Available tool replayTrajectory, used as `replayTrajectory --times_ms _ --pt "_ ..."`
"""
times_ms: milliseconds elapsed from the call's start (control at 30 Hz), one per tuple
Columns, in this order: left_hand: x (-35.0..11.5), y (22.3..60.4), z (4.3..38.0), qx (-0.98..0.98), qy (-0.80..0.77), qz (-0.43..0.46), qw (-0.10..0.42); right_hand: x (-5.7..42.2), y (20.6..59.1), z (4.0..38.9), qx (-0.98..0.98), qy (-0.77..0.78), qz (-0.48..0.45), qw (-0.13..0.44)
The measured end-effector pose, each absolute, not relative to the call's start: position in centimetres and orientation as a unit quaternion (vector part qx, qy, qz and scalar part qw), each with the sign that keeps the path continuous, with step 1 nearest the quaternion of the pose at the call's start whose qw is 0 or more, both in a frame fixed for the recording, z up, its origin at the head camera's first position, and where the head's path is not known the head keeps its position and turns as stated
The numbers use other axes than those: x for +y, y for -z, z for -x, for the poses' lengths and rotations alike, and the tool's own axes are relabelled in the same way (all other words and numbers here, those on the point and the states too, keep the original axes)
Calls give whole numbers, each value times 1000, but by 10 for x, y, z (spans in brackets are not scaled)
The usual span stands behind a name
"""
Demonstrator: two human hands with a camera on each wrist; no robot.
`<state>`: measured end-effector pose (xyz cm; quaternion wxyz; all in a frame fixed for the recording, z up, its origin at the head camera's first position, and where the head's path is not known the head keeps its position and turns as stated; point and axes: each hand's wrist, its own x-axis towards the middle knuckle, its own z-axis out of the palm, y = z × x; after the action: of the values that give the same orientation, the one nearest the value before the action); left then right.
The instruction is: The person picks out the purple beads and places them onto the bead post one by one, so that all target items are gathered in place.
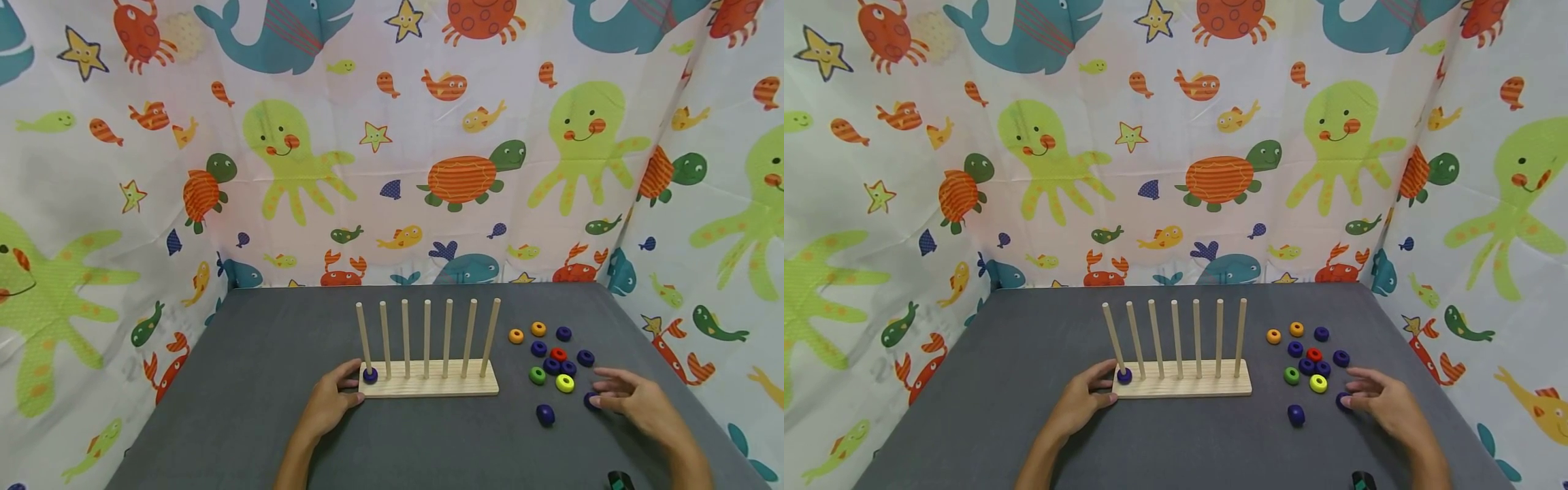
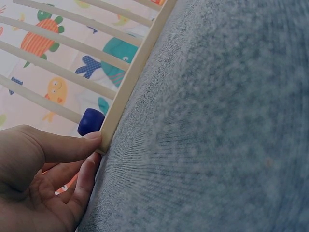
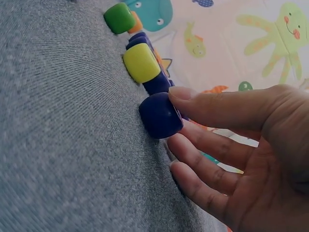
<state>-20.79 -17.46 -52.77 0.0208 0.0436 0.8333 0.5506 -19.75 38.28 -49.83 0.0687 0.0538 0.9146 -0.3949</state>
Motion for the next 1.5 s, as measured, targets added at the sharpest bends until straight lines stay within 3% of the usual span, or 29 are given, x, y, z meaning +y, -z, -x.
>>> replayTrajectory --times_ms 533,1033,1500 --pt "-175 526 206 832 -553 -49 21 379 499 197 906 407 -63 99" --pt "-175 526 207 831 -553 -50 22 374 494 199 926 368 -61 56" --pt "-175 526 206 833 -550 -49 21 341 470 198 929 368 -30 1"
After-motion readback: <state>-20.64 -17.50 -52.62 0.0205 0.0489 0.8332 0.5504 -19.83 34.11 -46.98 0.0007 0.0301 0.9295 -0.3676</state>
